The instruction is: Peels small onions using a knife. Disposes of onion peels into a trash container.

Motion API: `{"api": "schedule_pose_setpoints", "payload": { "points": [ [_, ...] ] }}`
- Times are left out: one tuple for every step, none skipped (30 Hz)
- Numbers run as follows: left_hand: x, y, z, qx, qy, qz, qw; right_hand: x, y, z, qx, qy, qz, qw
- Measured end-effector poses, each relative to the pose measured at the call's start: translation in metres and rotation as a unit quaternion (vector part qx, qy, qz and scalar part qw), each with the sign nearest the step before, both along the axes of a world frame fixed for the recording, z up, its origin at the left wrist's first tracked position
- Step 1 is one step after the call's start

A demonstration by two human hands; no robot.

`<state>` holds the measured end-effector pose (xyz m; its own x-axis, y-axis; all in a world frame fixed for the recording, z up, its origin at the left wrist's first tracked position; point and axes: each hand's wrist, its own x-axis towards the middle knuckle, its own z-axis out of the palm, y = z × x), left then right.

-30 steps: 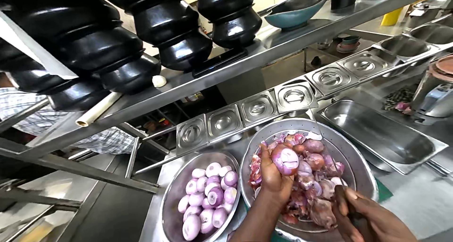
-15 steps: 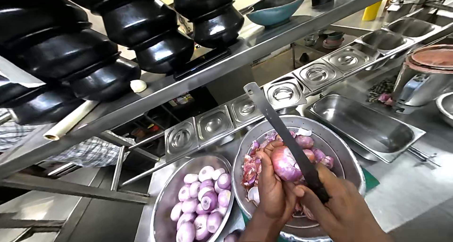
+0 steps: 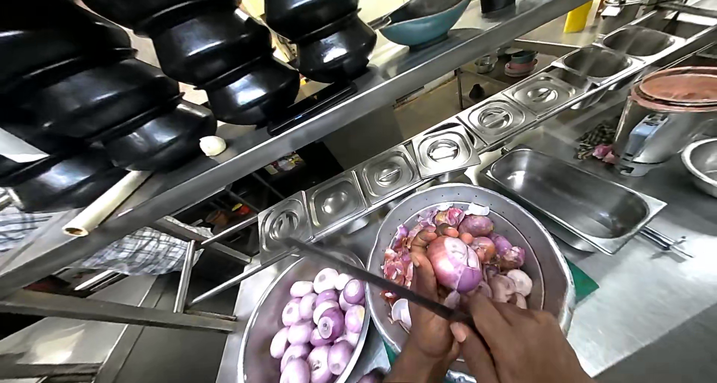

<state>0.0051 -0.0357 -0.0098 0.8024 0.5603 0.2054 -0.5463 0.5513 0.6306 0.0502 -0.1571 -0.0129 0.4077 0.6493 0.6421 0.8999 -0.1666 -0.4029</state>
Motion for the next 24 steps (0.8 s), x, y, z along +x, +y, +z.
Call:
{"api": "schedule_pose_setpoints", "payload": {
  "points": [
    [0.0, 0.001, -0.001, -0.007, 0.009, -0.004, 1.0, -0.002, -0.001, 0.0, -0.009, -0.011, 0.006, 1.0],
    [0.001, 0.002, -0.001, -0.014, 0.011, -0.004, 1.0, -0.003, -0.002, -0.001, -0.016, -0.019, 0.01, 1.0],
    [0.004, 0.003, -0.003, -0.019, 0.005, -0.005, 1.0, -0.004, -0.003, -0.001, -0.023, -0.023, 0.017, 0.999],
    [0.008, 0.005, -0.005, -0.031, -0.013, -0.006, 0.999, -0.005, -0.004, -0.001, -0.029, -0.028, 0.027, 0.999],
    [0.012, 0.005, -0.005, -0.055, -0.033, -0.008, 0.998, -0.007, -0.006, -0.001, -0.036, -0.029, 0.04, 0.998],
    [0.015, 0.006, -0.005, -0.078, -0.042, -0.009, 0.996, -0.008, -0.009, -0.002, -0.042, -0.023, 0.056, 0.997],
    [0.017, 0.007, -0.005, -0.087, -0.035, -0.005, 0.996, -0.009, -0.011, -0.002, -0.047, -0.01, 0.07, 0.996],
    [0.018, 0.008, -0.005, -0.081, -0.007, 0.005, 0.997, -0.008, -0.014, -0.002, -0.049, 0.012, 0.08, 0.995],
    [0.018, 0.01, -0.004, -0.065, 0.032, 0.021, 0.997, -0.006, -0.018, -0.002, -0.049, 0.043, 0.084, 0.994],
    [0.018, 0.012, -0.004, -0.045, 0.068, 0.036, 0.996, -0.001, -0.022, -0.001, -0.048, 0.072, 0.081, 0.993],
    [0.016, 0.012, -0.003, -0.025, 0.092, 0.039, 0.995, 0.006, -0.026, 0.0, -0.044, 0.103, 0.071, 0.991],
    [0.014, 0.012, -0.002, -0.003, 0.117, 0.044, 0.992, 0.015, -0.03, -0.002, -0.04, 0.129, 0.059, 0.989],
    [0.014, 0.011, 0.001, 0.015, 0.153, 0.058, 0.986, 0.025, -0.032, -0.005, -0.033, 0.142, 0.038, 0.989],
    [0.014, 0.009, 0.007, 0.027, 0.193, 0.064, 0.979, 0.035, -0.032, -0.01, -0.023, 0.14, 0.012, 0.99],
    [0.014, 0.008, 0.012, 0.03, 0.225, 0.057, 0.972, 0.043, -0.032, -0.015, -0.014, 0.125, -0.013, 0.992],
    [0.013, 0.007, 0.017, 0.032, 0.248, 0.043, 0.967, 0.05, -0.031, -0.018, -0.007, 0.11, -0.031, 0.993],
    [0.012, 0.007, 0.021, 0.047, 0.267, 0.026, 0.962, 0.055, -0.03, -0.019, -0.001, 0.097, -0.041, 0.994],
    [0.01, 0.008, 0.022, 0.072, 0.279, 0.008, 0.958, 0.058, -0.03, -0.018, 0.0, 0.09, -0.045, 0.995],
    [0.008, 0.009, 0.022, 0.104, 0.283, -0.009, 0.954, 0.06, -0.029, -0.017, -0.001, 0.087, -0.044, 0.995],
    [0.006, 0.01, 0.021, 0.132, 0.278, -0.019, 0.951, 0.062, -0.029, -0.015, -0.003, 0.086, -0.04, 0.995],
    [0.005, 0.012, 0.02, 0.156, 0.271, -0.025, 0.95, 0.063, -0.028, -0.013, -0.003, 0.085, -0.034, 0.996],
    [0.003, 0.014, 0.02, 0.181, 0.259, -0.028, 0.948, 0.064, -0.028, -0.012, -0.001, 0.083, -0.025, 0.996],
    [0.002, 0.015, 0.02, 0.21, 0.252, -0.029, 0.944, 0.066, -0.028, -0.01, 0.001, 0.08, -0.015, 0.997],
    [0.0, 0.017, 0.021, 0.238, 0.245, -0.033, 0.939, 0.067, -0.028, -0.009, 0.001, 0.077, -0.005, 0.997]
  ]
}}
